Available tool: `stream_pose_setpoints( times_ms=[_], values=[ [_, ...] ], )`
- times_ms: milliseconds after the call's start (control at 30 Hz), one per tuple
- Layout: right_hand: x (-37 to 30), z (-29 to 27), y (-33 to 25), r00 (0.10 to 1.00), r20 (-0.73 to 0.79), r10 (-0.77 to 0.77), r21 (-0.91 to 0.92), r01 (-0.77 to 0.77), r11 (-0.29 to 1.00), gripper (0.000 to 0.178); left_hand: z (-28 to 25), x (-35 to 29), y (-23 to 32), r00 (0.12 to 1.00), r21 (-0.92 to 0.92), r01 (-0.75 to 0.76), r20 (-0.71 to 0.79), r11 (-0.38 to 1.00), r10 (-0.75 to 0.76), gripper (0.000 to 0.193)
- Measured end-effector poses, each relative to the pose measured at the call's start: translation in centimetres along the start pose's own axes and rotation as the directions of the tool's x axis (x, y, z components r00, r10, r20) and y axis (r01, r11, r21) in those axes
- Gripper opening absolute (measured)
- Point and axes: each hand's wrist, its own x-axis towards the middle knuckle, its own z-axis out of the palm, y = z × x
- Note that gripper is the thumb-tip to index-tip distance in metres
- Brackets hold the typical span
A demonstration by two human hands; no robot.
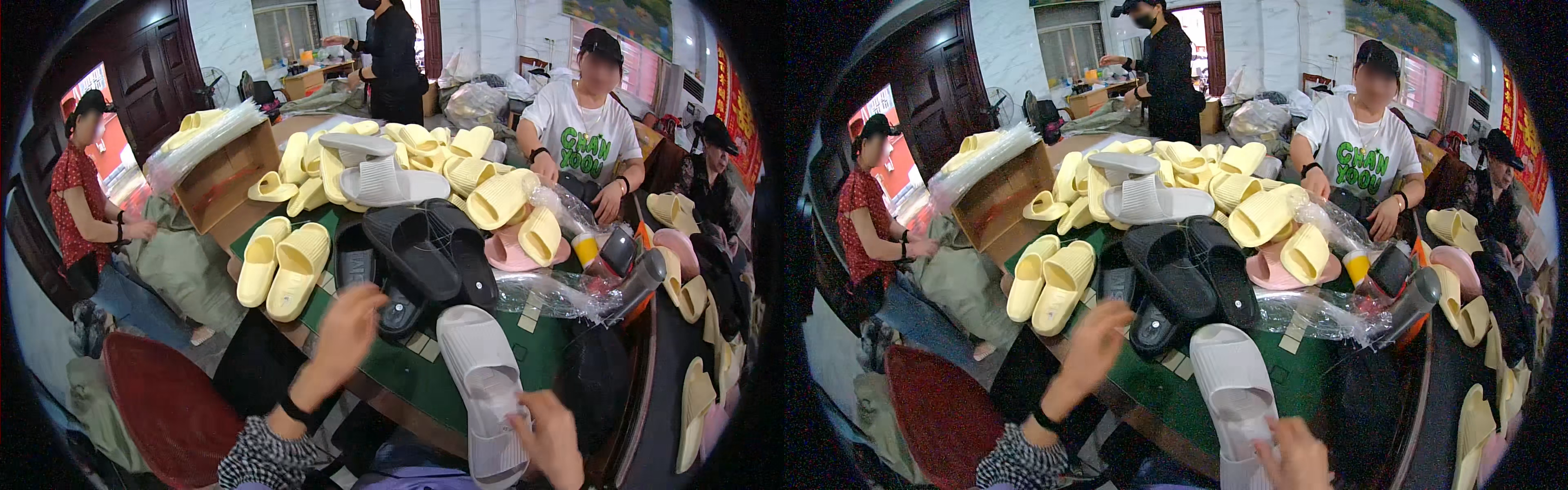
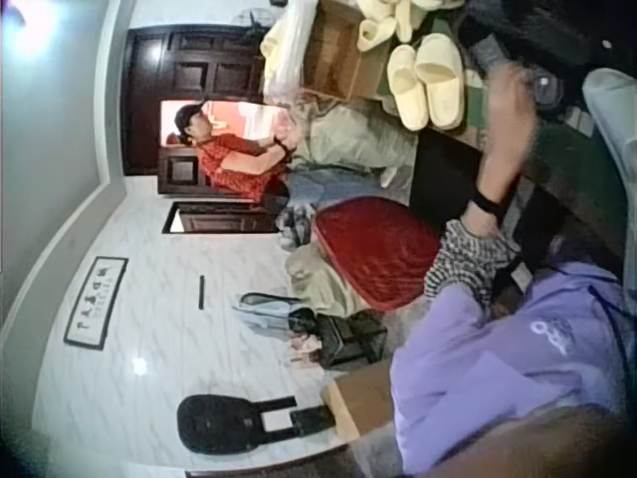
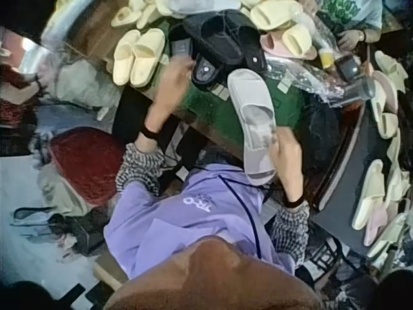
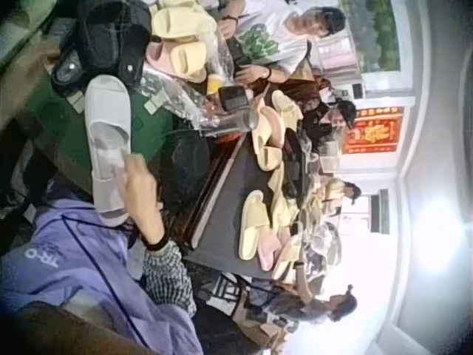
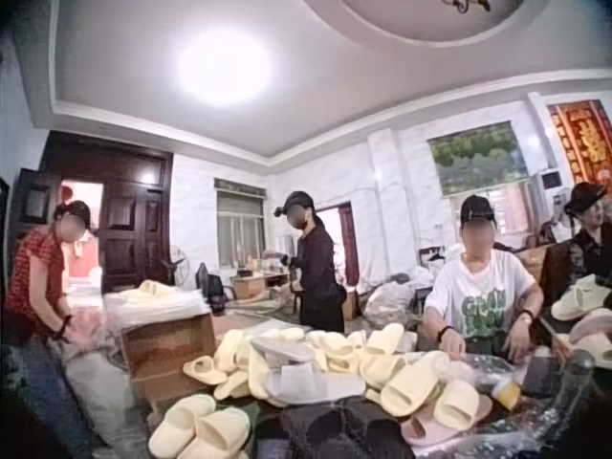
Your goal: Inspecting and sorting pairs of sandals at a shoe manufacturing facility.
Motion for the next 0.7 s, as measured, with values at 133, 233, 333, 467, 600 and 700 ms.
stream_pose_setpoints(
  times_ms=[133,233,333,467,600,700],
  values=[
    [4.2,-2.5,0.7,0.989,0.016,0.148,-0.142,-0.144,0.979,0.05,4.1,-5.1,10.9,0.931,-0.326,-0.142,0.278,0.935,0.238,0.026],
    [6.6,-0.9,3.1,0.992,0.078,0.095,-0.205,-0.077,0.976,0.055,6.7,-9.5,17.7,0.873,-0.299,-0.221,0.365,0.928,0.325,0.039],
    [8.2,1.3,4.8,0.98,0.159,0.118,-0.145,-0.095,0.985,0.058,6.3,-9.7,20.9,0.812,-0.243,-0.282,0.456,0.928,0.365,0.072],
    [7.9,3.8,6.7,0.965,0.256,0.065,-0.095,-0.041,0.995,0.044,9.6,-11.3,21.1,0.743,-0.191,-0.365,0.53,0.911,0.409,0.08],
    [7.4,4.0,7.8,0.951,0.174,0.257,-0.006,-0.26,0.966,0.03,10.1,-11.1,20.7,0.736,0.021,-0.535,0.502,0.844,0.454,0.079],
    [6.2,2.8,8.5,0.95,0.025,0.312,0.027,-0.313,0.949,0.03,8.7,-10.0,19.2,0.779,-0.016,-0.423,0.504,0.906,0.373,0.062]
  ],
)
